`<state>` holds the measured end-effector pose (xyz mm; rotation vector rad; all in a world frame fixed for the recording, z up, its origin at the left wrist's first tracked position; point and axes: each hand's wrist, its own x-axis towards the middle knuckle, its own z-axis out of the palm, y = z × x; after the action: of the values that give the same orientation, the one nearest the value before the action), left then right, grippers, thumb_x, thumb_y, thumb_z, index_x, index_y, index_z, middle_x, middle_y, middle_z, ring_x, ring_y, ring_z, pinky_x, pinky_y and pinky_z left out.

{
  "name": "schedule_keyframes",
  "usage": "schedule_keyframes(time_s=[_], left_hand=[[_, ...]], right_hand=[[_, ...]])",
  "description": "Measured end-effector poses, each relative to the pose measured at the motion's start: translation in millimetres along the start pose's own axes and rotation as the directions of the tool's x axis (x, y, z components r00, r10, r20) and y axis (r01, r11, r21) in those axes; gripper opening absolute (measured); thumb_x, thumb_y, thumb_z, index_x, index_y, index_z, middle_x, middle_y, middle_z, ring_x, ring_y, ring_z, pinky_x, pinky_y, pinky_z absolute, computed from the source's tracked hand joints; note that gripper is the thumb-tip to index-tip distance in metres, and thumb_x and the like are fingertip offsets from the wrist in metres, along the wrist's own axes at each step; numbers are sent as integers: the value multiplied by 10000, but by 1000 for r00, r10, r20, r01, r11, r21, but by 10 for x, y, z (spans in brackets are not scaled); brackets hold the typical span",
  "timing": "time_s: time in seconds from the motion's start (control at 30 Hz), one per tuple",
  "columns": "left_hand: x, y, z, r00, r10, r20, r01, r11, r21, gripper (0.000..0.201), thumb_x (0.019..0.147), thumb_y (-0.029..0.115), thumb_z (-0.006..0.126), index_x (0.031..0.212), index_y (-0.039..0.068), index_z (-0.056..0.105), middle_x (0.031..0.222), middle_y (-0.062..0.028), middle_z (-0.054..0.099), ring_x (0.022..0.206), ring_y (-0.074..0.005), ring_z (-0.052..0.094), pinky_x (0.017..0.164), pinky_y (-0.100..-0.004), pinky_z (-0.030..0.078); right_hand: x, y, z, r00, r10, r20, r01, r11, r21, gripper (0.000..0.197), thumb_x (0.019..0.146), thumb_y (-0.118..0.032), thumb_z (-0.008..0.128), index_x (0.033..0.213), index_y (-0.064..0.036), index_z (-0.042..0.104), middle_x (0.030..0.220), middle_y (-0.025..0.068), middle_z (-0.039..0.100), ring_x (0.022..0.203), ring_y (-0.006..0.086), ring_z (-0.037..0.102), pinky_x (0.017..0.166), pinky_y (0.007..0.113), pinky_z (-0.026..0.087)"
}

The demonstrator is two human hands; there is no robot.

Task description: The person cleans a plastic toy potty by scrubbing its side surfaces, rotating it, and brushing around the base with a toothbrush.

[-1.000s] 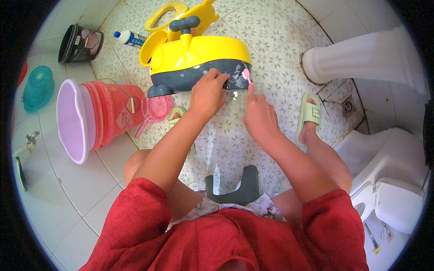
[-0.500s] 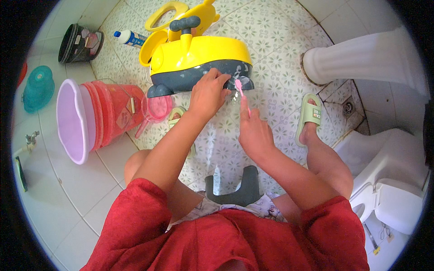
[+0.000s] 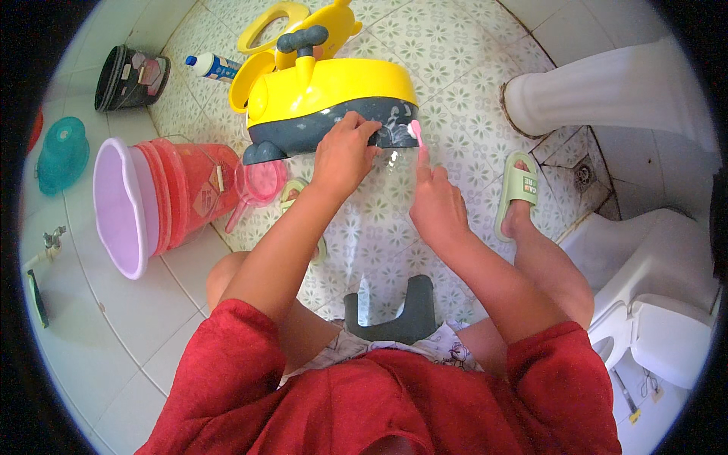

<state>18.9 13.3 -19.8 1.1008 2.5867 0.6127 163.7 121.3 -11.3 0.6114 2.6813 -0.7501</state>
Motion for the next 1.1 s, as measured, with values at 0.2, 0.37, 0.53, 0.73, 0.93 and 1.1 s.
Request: schedule_keyframes(time_s=[0.2,0.37,0.53,0.73,0.93,1.1], left_hand=[[-17,8,-11,1000,-4,0,4,1000,-12,386,717,109,756,1091,101,662,994,-127,602,889,-347,614,770,-421,496],[-9,3,-14,1000,-15,7,15,1000,-3,383,717,118,758,1087,101,662,988,-128,601,893,-346,614,769,-423,495],[0,4,1,1000,-24,14,24,1000,11,389,712,128,764,1087,101,663,990,-127,602,894,-344,613,771,-421,494],[0,-15,3,1000,-16,9,15,1000,7,394,709,136,769,1086,98,663,1004,-121,603,898,-341,614,774,-418,494],[5,1,24,1000,-6,2,6,1000,30,404,702,121,772,1091,104,667,997,-118,608,893,-331,618,762,-413,499],[5,-25,5,999,-33,25,33,999,20,394,705,117,767,1086,104,670,988,-122,608,876,-334,622,761,-407,500]], right_hand=[[-137,-153,-23,986,-18,168,22,1000,-19,654,871,-59,498,1456,40,222,984,248,541,736,392,645,646,455,548],[-89,-51,14,997,61,40,-64,995,71,668,862,-48,500,1462,32,215,970,246,545,720,389,640,649,477,538],[-141,-137,-13,995,-11,102,3,997,82,699,841,-24,517,1457,51,197,962,251,548,749,395,638,663,464,537],[-118,-54,35,997,70,33,-74,988,135,741,816,-5,533,1456,67,168,927,252,553,758,415,627,680,466,531],[-47,-14,66,999,40,-5,-39,980,195,753,817,-5,532,1467,50,157,923,266,549,752,423,617,684,485,517],[-131,-150,55,996,80,34,-86,972,219,759,822,-14,524,1478,31,145,944,281,549,756,428,618,695,505,511]])
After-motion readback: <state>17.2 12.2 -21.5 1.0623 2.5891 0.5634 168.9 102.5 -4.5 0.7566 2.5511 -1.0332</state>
